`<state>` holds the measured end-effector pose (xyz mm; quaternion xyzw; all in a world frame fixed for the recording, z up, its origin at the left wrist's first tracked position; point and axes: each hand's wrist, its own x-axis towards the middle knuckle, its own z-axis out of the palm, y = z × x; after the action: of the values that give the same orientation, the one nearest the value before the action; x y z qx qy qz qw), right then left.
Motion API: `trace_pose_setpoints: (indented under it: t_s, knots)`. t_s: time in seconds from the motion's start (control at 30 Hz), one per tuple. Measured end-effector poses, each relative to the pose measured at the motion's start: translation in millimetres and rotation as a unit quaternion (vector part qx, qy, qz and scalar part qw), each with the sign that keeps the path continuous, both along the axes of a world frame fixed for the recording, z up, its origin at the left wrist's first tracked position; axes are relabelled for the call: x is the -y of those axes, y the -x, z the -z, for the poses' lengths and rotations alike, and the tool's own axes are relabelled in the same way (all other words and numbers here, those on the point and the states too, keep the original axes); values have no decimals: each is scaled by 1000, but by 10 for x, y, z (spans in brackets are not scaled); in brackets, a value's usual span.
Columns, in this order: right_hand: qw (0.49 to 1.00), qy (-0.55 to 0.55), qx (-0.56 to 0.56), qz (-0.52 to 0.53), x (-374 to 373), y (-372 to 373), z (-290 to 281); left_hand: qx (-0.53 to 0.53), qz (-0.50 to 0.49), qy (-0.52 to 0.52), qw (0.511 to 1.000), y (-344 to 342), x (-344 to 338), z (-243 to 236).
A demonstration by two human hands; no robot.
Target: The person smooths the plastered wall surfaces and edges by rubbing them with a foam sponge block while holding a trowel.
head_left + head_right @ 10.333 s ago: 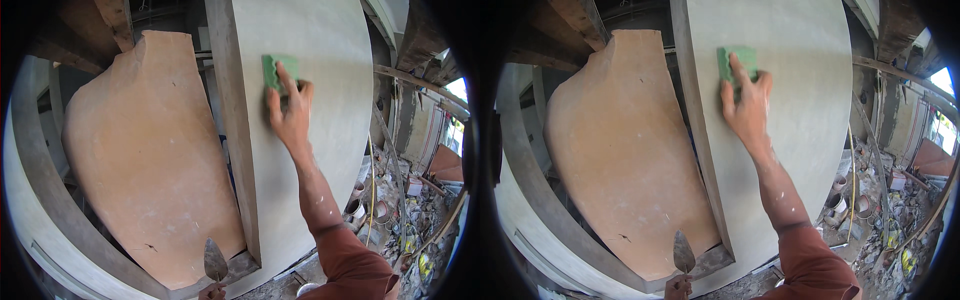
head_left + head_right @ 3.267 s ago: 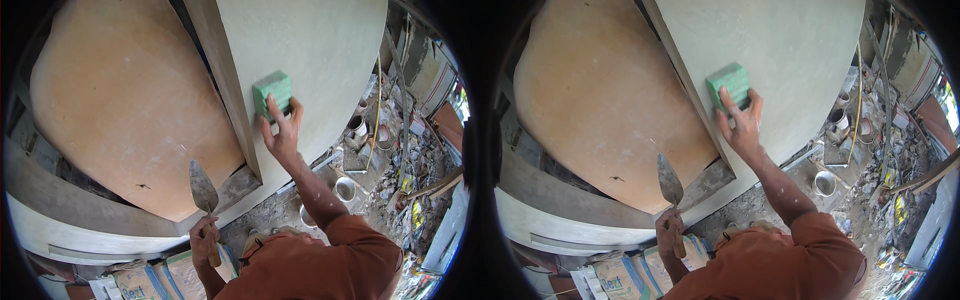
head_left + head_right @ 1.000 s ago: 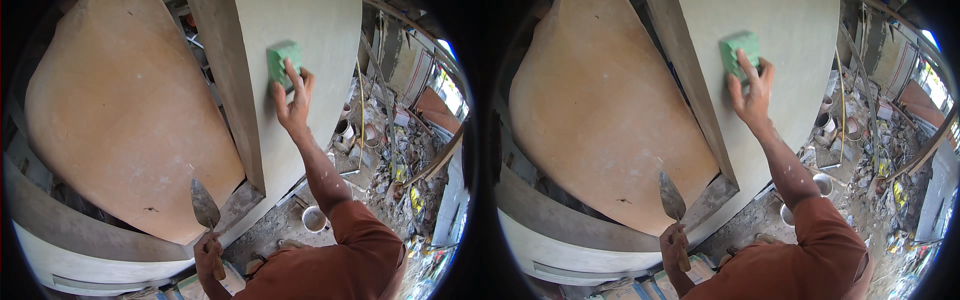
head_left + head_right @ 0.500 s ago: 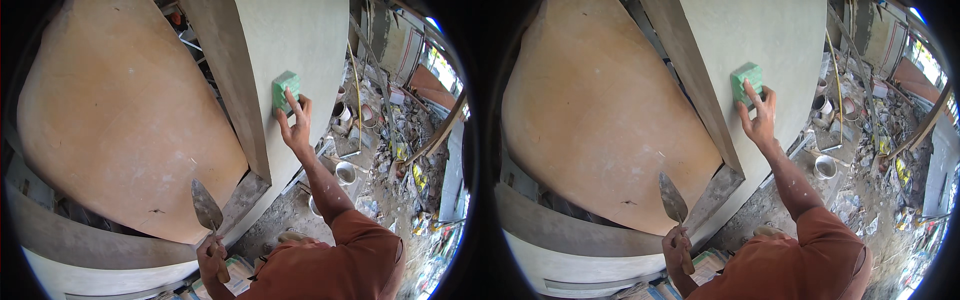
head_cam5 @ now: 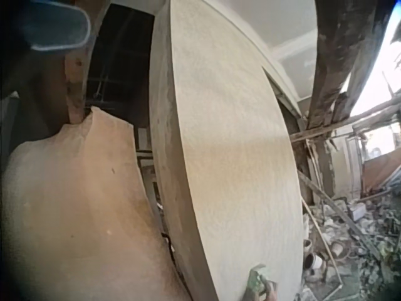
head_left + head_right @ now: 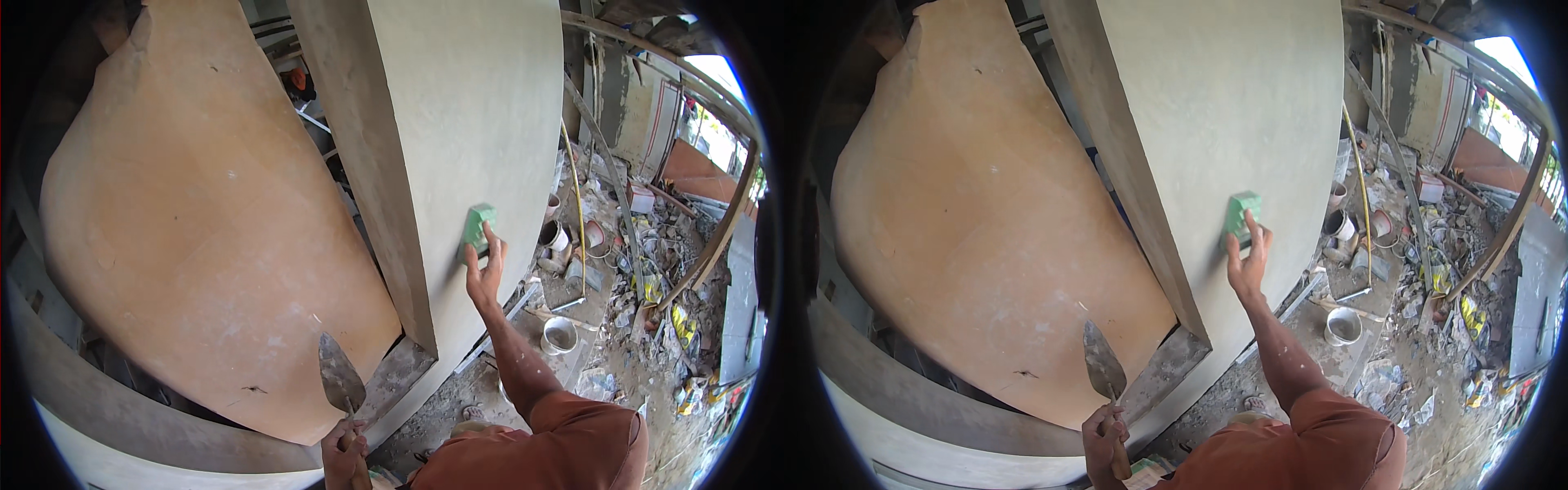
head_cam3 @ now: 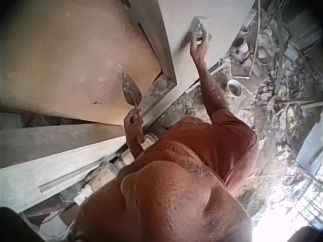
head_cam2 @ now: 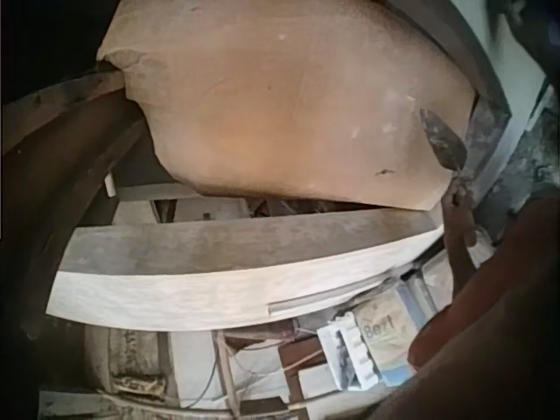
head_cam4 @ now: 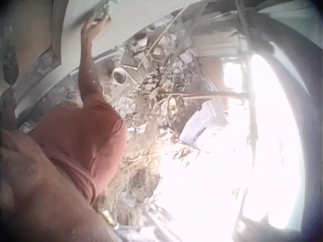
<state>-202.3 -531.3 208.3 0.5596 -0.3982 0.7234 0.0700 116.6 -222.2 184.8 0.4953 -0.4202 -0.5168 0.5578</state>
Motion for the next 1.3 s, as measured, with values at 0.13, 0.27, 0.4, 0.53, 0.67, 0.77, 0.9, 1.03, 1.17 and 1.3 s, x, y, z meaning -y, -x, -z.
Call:
trace_pose_setpoints:
  t_s: [0.13,0.27,0.4,0.53,0.67,0.77,0.9,1.03,1.17,1.3]
  knots:
    - [987,-29,145,-63,104,151,-450,-20,-17,10,1000,54,92,38]
    - [992,115,-38,-34,135,173,-2019,7,-30,-10,999,128,242,55]
    - [995,93,-40,9,304,24,-1519,8,-42,-3,999,140,294,86]
    - [995,-73,74,9,319,355,-467,-45,-46,-9,998,168,344,149]
    - [995,23,90,-38,216,378,-1136,-37,-26,-14,999,196,420,65]
    - [994,96,-51,-28,148,165,-1843,-7,-14,-26,1000,250,504,-43]
    - [995,87,-45,30,348,52,-1109,-16,-32,-11,999,205,380,6]
    - [995,-55,81,-26,124,222,-619,-34,-50,9,998,184,279,70]
    - [993,104,-16,-46,-124,39,-1682,-23,-45,-24,998,148,212,76]
    - [986,139,-65,-63,-175,-280,-2256,-3,-53,-27,998,148,212,36]
